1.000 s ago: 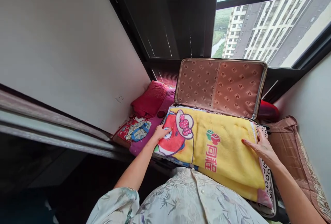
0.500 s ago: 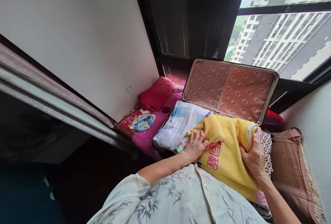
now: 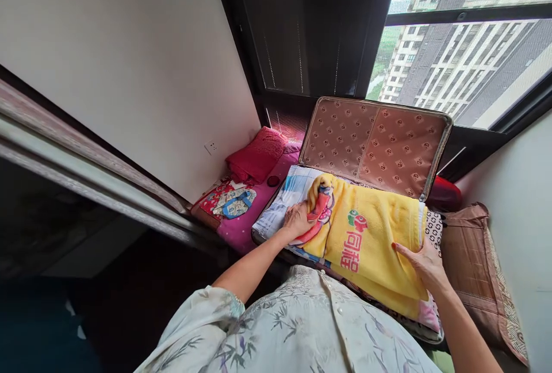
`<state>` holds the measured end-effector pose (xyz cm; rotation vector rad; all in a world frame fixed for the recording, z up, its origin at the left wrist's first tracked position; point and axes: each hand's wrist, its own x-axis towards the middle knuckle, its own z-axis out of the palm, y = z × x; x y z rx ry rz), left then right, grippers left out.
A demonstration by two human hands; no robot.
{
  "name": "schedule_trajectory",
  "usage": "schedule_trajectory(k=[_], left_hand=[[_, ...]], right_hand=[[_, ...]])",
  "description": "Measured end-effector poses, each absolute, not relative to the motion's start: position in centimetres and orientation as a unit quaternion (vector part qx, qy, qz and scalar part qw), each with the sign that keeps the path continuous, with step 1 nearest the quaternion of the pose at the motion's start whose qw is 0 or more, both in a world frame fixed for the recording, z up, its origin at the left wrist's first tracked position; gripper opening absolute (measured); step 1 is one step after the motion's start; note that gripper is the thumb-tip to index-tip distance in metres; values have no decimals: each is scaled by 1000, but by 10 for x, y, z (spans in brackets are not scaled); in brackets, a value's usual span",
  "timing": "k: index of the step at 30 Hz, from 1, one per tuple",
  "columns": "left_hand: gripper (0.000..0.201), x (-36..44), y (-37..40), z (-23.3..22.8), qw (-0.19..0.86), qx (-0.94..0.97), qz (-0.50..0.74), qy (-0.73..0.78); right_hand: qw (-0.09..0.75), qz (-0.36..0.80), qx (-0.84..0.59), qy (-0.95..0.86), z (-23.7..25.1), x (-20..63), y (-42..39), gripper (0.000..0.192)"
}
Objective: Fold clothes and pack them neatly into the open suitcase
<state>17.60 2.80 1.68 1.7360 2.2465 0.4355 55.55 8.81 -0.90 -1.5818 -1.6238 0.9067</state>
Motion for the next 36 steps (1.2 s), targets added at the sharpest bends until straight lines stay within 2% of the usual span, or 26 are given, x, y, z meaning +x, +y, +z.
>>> schedule_trajectory(k=[4, 8, 11, 13, 15, 17, 20, 23, 27, 32, 36], left_hand=[[41, 164, 37, 28, 191, 557, 208, 781], [31, 151, 41, 52, 328, 443, 398, 733], [45, 158, 32, 75, 444, 366, 531, 622], [59, 169, 18, 90, 534, 351, 559, 529], [72, 176, -3, 102, 626, 355, 553, 420], [76, 169, -25, 108, 683, 346, 553, 328], [61, 127, -56, 102, 673, 269, 609, 320], [38, 56, -80, 82, 637, 154, 659, 369], [33, -48, -103, 54, 608, -1, 702, 371], [20, -173, -132, 17, 440, -121, 821, 343], [21, -256, -145, -21, 419, -143, 827, 347]], right_hand=[[367, 464, -599, -539, 17, 547, 85, 79], [446, 523, -556, -468, 58, 535, 84, 75], [485, 472, -536, -504, 96, 501, 71, 69], [482, 408, -503, -589, 117, 458, 53, 66], [450, 332, -441, -702, 130, 402, 30, 64], [401, 252, -363, -803, 136, 343, 5, 70], [288, 204, -265, -897, 140, 265, -25, 77], [208, 226, -147, -940, 147, 202, -41, 87], [122, 291, -12, -949, 147, 132, -46, 94], [125, 363, -62, -921, 126, 92, -38, 79], [134, 408, -161, -889, 104, 99, -23, 63]])
